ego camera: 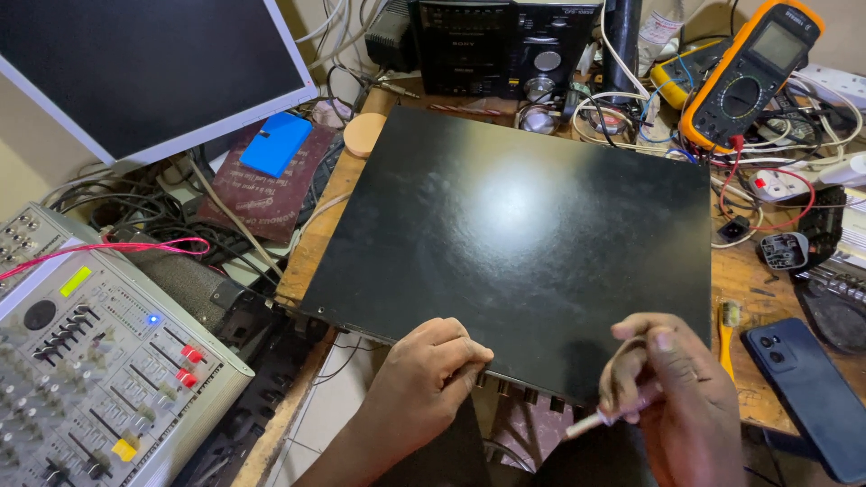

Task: The person uses a screwdriver to tighten screws on the back panel of a black electronic device. They then connect a cable to the device and continue to adjust the screws.

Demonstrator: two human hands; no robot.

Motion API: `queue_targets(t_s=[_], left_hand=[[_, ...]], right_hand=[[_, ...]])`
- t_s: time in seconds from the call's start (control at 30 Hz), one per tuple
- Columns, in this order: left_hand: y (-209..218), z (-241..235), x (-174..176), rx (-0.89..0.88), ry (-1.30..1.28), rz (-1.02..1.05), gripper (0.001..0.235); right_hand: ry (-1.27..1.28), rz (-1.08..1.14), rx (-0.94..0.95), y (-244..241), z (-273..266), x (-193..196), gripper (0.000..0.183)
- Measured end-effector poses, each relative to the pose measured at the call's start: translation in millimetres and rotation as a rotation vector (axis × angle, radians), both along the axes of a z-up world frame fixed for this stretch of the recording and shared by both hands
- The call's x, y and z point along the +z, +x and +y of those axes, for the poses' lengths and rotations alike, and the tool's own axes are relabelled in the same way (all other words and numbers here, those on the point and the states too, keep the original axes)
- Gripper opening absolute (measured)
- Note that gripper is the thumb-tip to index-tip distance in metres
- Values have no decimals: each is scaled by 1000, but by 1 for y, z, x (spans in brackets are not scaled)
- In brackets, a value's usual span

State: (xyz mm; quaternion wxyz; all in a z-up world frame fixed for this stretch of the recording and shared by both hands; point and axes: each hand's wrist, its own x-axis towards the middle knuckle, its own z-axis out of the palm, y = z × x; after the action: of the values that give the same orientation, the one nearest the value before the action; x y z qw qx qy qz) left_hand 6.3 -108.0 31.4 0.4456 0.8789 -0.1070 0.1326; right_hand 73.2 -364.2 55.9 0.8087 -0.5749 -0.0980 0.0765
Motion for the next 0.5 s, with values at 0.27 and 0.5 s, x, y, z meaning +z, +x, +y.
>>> queue_targets(t_s=[0.27, 0.5], left_hand=[[1, 1, 6, -24, 26, 39, 9], [0, 2, 8, -37, 36, 31, 11]], right_hand=[[-229, -136, 4, -21, 27, 25, 55], [-637, -260, 20, -18, 47, 30, 43]])
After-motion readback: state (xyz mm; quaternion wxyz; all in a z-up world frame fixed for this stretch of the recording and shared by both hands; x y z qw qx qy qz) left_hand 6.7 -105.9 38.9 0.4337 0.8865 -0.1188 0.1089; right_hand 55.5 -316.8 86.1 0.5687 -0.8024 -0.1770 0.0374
